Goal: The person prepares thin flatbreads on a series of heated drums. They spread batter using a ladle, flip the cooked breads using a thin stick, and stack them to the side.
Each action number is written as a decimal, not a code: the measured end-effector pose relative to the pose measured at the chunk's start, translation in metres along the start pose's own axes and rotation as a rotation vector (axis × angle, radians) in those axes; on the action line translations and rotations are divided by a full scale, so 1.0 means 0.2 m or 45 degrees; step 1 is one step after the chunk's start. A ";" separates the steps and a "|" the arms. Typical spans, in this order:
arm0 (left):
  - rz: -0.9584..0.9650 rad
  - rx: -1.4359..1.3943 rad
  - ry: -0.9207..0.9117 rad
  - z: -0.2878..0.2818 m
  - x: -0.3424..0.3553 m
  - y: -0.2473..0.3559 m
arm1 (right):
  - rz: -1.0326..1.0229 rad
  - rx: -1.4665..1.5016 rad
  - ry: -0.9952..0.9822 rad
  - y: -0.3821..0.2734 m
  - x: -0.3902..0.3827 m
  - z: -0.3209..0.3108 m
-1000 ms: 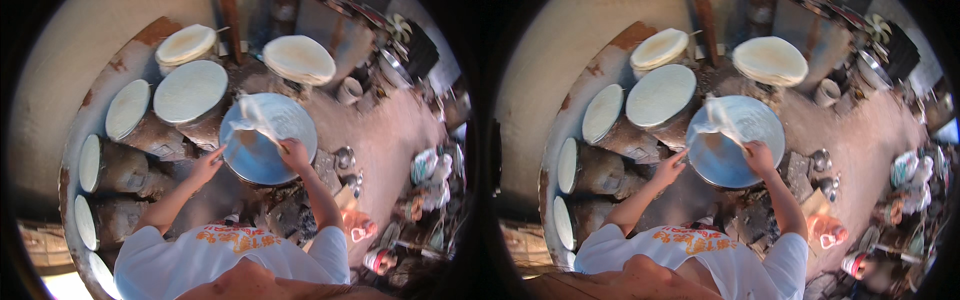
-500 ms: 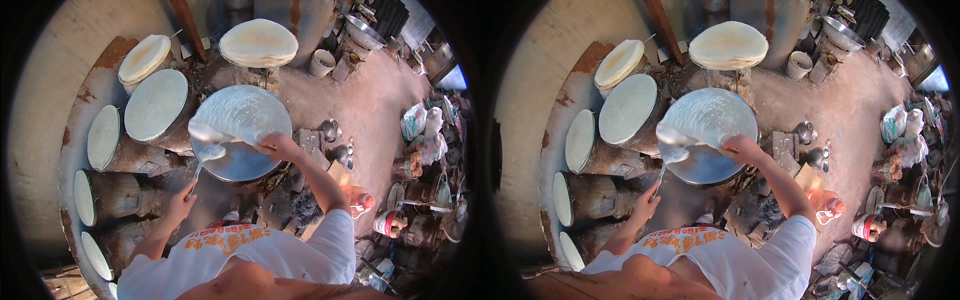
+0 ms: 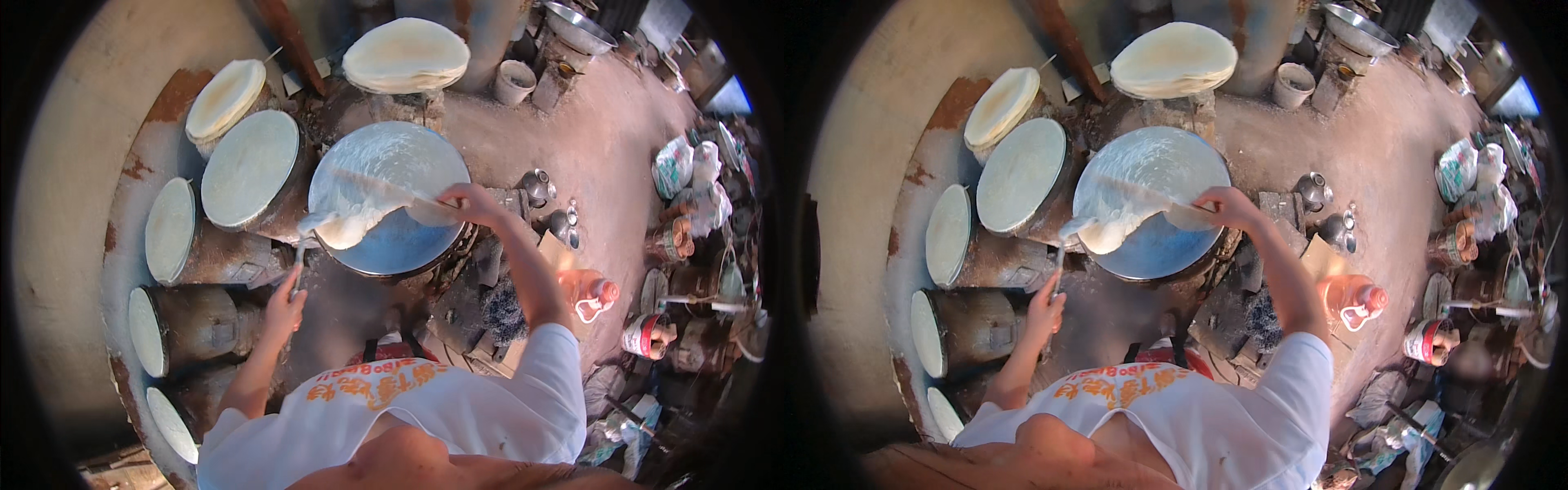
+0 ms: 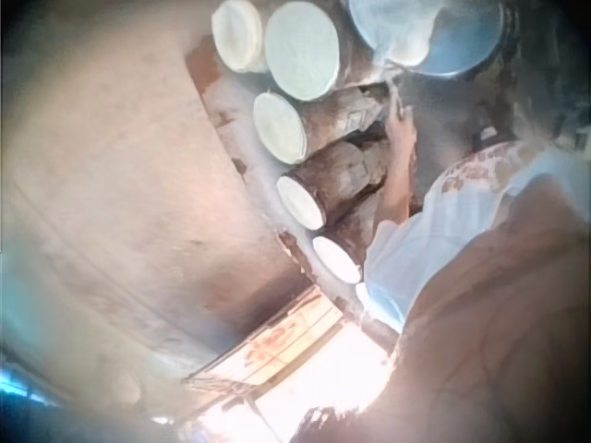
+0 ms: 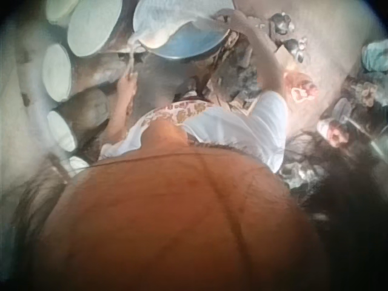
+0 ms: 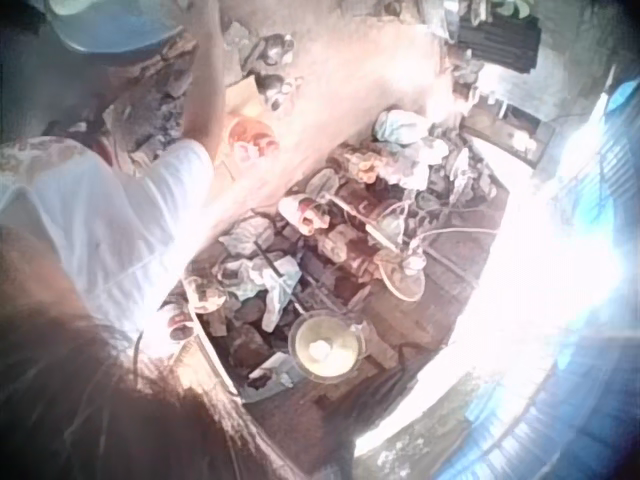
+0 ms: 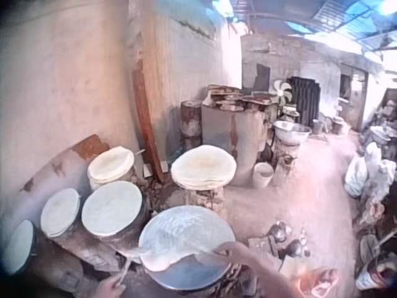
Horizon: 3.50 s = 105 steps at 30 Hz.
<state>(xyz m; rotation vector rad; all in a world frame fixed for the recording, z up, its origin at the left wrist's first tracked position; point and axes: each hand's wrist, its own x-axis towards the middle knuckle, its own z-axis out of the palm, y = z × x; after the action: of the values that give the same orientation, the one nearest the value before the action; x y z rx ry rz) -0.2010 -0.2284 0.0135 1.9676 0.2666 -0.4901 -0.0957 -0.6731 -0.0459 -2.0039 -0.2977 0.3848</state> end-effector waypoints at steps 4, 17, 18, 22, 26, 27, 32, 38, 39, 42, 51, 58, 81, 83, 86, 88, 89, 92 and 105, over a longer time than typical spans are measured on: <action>0.103 -0.074 -0.081 0.06 -0.02 -0.06 | -0.297 -0.282 0.009 -0.07 -0.09 0.09; 0.335 -0.408 -0.420 -0.38 -0.01 0.26 | 0.283 0.666 1.046 -0.38 -0.65 1.25; 0.285 -0.394 -0.449 -0.44 -0.04 0.25 | 0.478 0.834 0.855 -0.67 -0.47 1.32; 0.280 -0.979 -0.686 -0.60 -0.05 0.30 | -0.002 1.196 0.929 -0.67 0.41 1.88; 0.276 -1.163 -0.730 -0.78 -0.07 0.22 | 0.194 1.300 1.195 -0.66 0.49 2.20; 0.317 -1.073 -0.711 -0.82 -0.08 0.21 | 0.191 1.407 1.284 -0.67 0.47 2.22; 0.327 -1.031 -0.775 -0.94 -0.09 0.15 | 0.280 1.392 1.546 -0.77 0.28 2.36; 0.364 -0.887 -0.686 -0.91 -0.11 0.09 | 0.140 1.249 1.882 -0.74 0.31 2.05; 0.370 -0.883 -0.699 -0.91 -0.11 0.08 | 0.236 1.175 1.892 -0.78 0.33 2.04; 0.410 -0.803 -0.671 -0.94 -0.08 0.04 | 0.270 0.412 1.670 -0.57 0.24 2.33; 0.323 -0.773 -0.807 -0.53 -0.08 0.09 | 0.552 0.960 1.448 -0.39 -0.36 1.70; 0.252 -0.810 -0.711 -0.28 0.00 0.19 | 0.423 0.566 0.997 -0.46 -0.34 1.61; -0.930 -1.660 -1.112 0.14 0.24 0.52 | 0.594 -0.461 1.261 -0.18 -0.77 1.05; -0.848 -1.593 -1.123 0.14 0.25 0.53 | 0.529 -0.422 1.143 -0.19 -0.74 1.04; -0.810 -1.609 -1.081 0.14 0.30 0.53 | 0.458 -0.308 0.976 -0.31 -0.70 1.06; -0.729 -1.614 -1.101 0.11 0.33 0.52 | 0.385 -0.178 0.985 -0.40 -0.72 1.18; -0.683 -1.620 -1.122 0.11 0.34 0.51 | 0.389 -0.187 0.989 -0.41 -0.72 1.27; -0.521 -1.586 -1.008 0.17 0.27 0.41 | 0.742 0.681 1.392 -0.42 -0.71 1.65; -1.220 -2.771 -1.593 0.14 -0.10 0.28 | 0.467 0.250 1.462 -0.18 -0.57 1.36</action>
<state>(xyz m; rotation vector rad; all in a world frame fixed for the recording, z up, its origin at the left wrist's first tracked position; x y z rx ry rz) -0.2024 -0.2771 0.0564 -0.7830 0.5150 -1.1208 -0.3095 -0.4778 -0.1114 -1.7689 0.7948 -0.5201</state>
